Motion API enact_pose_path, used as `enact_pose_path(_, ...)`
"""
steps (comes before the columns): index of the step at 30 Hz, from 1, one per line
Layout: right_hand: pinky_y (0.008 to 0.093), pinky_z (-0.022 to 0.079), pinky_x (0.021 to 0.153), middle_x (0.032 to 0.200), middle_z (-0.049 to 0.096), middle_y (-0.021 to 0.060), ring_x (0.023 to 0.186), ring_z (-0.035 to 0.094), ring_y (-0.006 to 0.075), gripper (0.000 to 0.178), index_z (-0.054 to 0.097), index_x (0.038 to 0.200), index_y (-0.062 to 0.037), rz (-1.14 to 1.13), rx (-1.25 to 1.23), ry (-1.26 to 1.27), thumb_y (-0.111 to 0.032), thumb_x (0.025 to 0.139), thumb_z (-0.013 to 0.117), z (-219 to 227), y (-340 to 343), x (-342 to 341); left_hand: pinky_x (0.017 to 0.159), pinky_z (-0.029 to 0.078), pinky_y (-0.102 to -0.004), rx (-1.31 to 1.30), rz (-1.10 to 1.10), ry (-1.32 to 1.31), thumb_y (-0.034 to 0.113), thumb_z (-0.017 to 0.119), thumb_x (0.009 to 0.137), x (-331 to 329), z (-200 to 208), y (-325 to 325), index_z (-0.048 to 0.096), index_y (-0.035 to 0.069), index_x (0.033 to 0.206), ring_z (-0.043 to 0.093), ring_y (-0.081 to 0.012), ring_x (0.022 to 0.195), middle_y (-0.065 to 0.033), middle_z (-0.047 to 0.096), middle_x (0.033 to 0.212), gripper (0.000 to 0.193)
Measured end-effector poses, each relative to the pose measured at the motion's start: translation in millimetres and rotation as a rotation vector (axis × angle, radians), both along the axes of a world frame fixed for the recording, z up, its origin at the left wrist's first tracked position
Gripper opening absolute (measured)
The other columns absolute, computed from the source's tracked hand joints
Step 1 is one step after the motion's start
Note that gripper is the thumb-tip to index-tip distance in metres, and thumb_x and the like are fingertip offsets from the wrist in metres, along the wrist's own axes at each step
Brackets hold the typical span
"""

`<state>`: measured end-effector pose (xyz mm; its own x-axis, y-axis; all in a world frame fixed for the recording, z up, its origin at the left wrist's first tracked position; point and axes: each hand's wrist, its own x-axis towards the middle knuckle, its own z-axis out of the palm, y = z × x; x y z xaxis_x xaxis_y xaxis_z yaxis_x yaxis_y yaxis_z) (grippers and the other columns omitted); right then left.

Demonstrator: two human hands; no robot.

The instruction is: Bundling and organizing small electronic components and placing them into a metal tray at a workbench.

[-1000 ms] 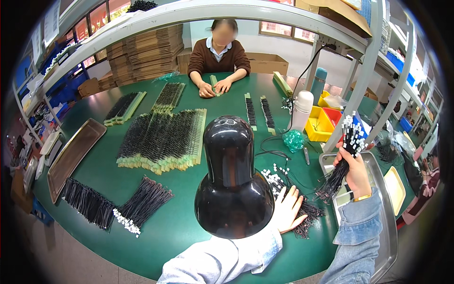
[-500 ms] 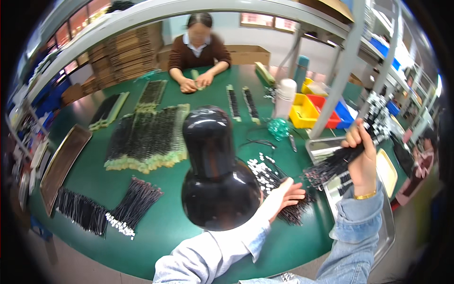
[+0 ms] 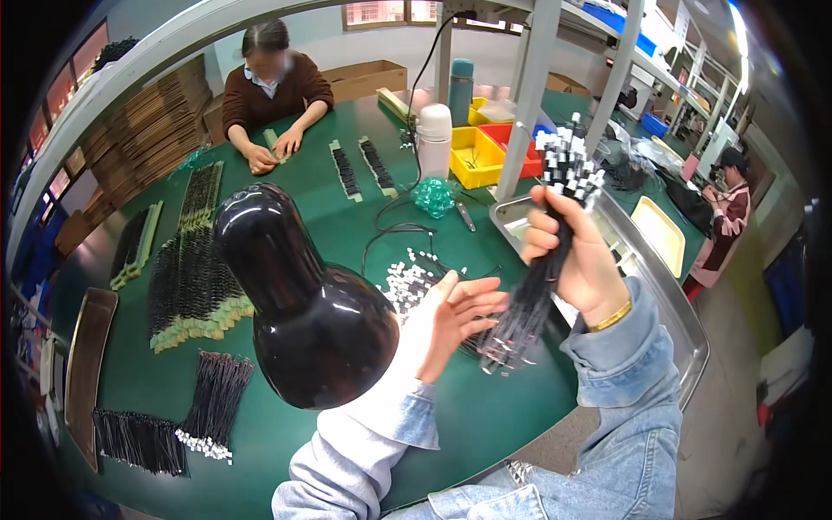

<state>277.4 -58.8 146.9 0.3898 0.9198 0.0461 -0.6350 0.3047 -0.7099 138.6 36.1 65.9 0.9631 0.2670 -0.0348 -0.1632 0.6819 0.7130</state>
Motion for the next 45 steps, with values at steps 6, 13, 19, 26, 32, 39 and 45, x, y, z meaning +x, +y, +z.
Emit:
enact_pose_path(6,0.0259,0.041,0.064,0.068,0.047,0.0004,0.065,0.047,0.012,0.022,0.048,0.099,-0.0046,-0.072,0.133,-0.097,-0.022,0.086,0.045,7.3,4.2,-22.2,0.081,0.041,-0.0333,-0.476,0.014,-0.138,0.046,0.034,0.084,-7.1,-8.9,-13.6,0.041,-0.004,0.116,0.051,-0.0221,0.094,-0.0155,0.051,0.108,0.059)
enact_pose_path(13,0.027,0.044,0.069,0.067,0.05,0.0038,0.065,0.053,0.0128,0.016,0.046,0.097,-0.0042,-0.207,0.013,-0.318,-0.01,0.083,0.05,-26.5,17.2,-69.1,0.081,0.043,-0.0341,-0.509,0.308,-0.111,0.035,0.033,0.086,-15.4,-15.3,-23.3,0.046,-0.002,0.111,0.053,-0.0225,0.094,-0.0119,0.054,0.106,0.046)
enact_pose_path(19,0.0263,0.044,0.063,0.063,0.046,0.0018,0.061,0.05,0.0113,0.021,0.044,0.101,-0.0029,-0.253,0.109,-0.367,-0.011,0.083,0.05,-22.4,18.1,-66.4,0.08,0.044,-0.0341,-0.504,0.258,-0.132,0.037,0.033,0.085,-23.5,-3.6,-27.7,0.046,0.0,0.11,0.054,-0.0232,0.091,-0.0123,0.053,0.106,0.047)
enact_pose_path(26,0.0264,0.043,0.063,0.066,0.044,0.0031,0.064,0.048,0.0143,0.016,0.046,0.097,-0.0028,-0.115,0.127,-0.145,-0.01,0.084,0.048,-35.1,19.9,-61.0,0.073,0.046,-0.033,-0.494,0.294,-0.21,0.037,0.036,0.084,-20.7,-46.1,3.0,0.046,0.001,0.108,0.055,-0.021,0.087,-0.0116,0.054,0.102,0.045)
enact_pose_path(32,0.0238,0.04,0.062,0.067,0.044,0.0018,0.066,0.045,0.0123,0.015,0.047,0.097,-0.0027,-0.227,0.075,-0.248,-0.01,0.084,0.048,-34.4,16.8,-48.0,0.068,0.04,-0.029,0.977,0.927,0.117,0.017,0.065,0.067,-27.8,15.7,-15.4,0.057,0.006,0.091,0.05,-0.018,0.082,-0.0054,0.053,0.088,0.028)
enact_pose_path(39,0.0225,0.04,0.063,0.07,0.046,0.0023,0.068,0.045,0.0109,0.016,0.047,0.097,-0.0026,-0.196,0.095,-0.32,-0.012,0.084,0.049,-34.2,17.1,-50.1,0.065,0.038,-0.0311,1.43,1.018,0.011,0.007,0.067,0.062,-21.0,11.3,-26.8,0.056,0.006,0.085,0.047,-0.022,0.075,-0.0073,0.048,0.081,0.025)
enact_pose_path(45,0.0228,0.04,0.063,0.067,0.045,0.0024,0.067,0.046,0.0115,0.016,0.047,0.097,-0.0022,-0.106,0.13,-0.373,-0.013,0.085,0.047,-30.8,20.5,-56.9,0.059,0.037,-0.0307,1.664,1.039,0.001,0.003,0.066,0.062,-31.4,14.8,-22.1,0.056,0.004,0.074,0.046,-0.0207,0.067,-0.0057,0.047,0.071,0.016)
